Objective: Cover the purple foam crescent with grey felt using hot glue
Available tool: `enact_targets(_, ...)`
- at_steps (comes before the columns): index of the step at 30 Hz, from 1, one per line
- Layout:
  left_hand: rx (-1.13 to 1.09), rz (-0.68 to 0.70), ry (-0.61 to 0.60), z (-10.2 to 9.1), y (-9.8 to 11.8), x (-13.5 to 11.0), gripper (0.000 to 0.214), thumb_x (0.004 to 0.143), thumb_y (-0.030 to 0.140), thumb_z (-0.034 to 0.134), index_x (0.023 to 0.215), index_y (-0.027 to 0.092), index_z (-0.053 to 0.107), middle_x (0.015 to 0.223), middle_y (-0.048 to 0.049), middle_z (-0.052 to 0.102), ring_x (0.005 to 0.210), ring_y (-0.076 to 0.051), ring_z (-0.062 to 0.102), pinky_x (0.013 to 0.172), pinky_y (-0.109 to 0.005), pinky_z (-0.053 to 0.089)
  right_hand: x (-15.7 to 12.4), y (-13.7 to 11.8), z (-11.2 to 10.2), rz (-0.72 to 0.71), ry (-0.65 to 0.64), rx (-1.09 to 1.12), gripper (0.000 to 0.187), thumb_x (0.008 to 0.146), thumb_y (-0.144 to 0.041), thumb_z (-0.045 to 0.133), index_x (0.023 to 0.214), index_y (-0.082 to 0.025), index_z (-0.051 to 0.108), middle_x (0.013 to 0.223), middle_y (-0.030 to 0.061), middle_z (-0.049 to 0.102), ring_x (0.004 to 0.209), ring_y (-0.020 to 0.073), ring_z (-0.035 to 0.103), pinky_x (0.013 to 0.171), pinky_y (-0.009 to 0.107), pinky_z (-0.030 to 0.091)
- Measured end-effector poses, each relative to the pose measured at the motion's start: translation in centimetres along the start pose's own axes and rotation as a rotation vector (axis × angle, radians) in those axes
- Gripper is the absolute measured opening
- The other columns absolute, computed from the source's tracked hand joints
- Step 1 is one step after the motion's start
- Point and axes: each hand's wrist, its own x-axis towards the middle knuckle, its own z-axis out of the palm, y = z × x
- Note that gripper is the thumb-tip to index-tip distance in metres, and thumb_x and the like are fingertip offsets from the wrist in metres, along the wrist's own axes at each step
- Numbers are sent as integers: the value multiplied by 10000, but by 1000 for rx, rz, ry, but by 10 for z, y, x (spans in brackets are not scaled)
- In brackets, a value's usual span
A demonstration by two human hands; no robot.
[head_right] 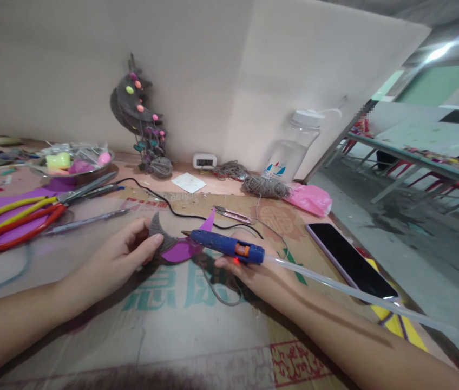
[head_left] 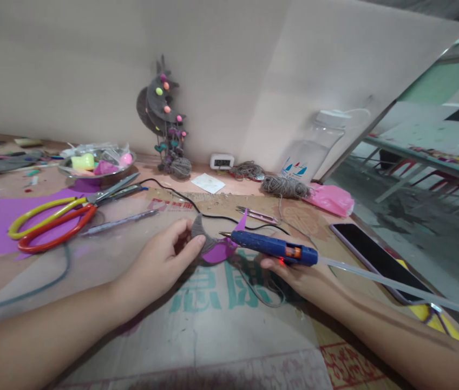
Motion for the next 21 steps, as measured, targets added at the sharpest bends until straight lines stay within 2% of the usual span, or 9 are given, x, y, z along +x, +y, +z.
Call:
enact_targets(4,-28,11,20,1,1,0,196,863,373,471,824,196,545,683,10,519,612,-142,464,528,-242,371,2,-6,-6,86,114,42,327,787,-533,523,759,-218,604,734,36,643,691,213,606,642,329,481)
enact_targets(7,-51,21,31,1,2,0,187,844,364,491,808,194,561,663,9,536,589,-143,468,521,-245,374,8,-10,-17,50,162,111,393,845,-541,431,718,-214,607,709,35,628,651,183,586,610,303,470)
enact_targets(12,-66,37,41,1,-1,2,191,848,362,478,780,201,556,638,16,541,578,-141,476,525,-244,387,17,-15,-35,-5,289,270,385,822,-540,506,849,-182,648,689,46,628,596,161,556,559,284,455)
enact_targets(15,-67,39,48,2,-2,3,199,847,366,478,762,201,550,630,15,540,580,-142,478,525,-244,388,23,-15,-40,23,277,326,371,812,-525,539,903,-184,654,685,39,629,616,161,561,537,269,444)
enact_targets(18,-80,39,37,2,-2,3,209,856,378,466,786,202,555,633,15,539,577,-142,477,534,-248,391,34,-18,-42,57,186,381,342,801,-507,576,901,-191,658,690,28,625,637,146,566,533,242,437)
enact_targets(21,-83,41,32,3,-1,2,224,867,386,451,790,199,548,640,15,530,578,-138,469,543,-247,392,52,-30,-46,8,160,423,337,774,-498,621,884,-182,660,761,39,641,656,133,573,566,236,455)
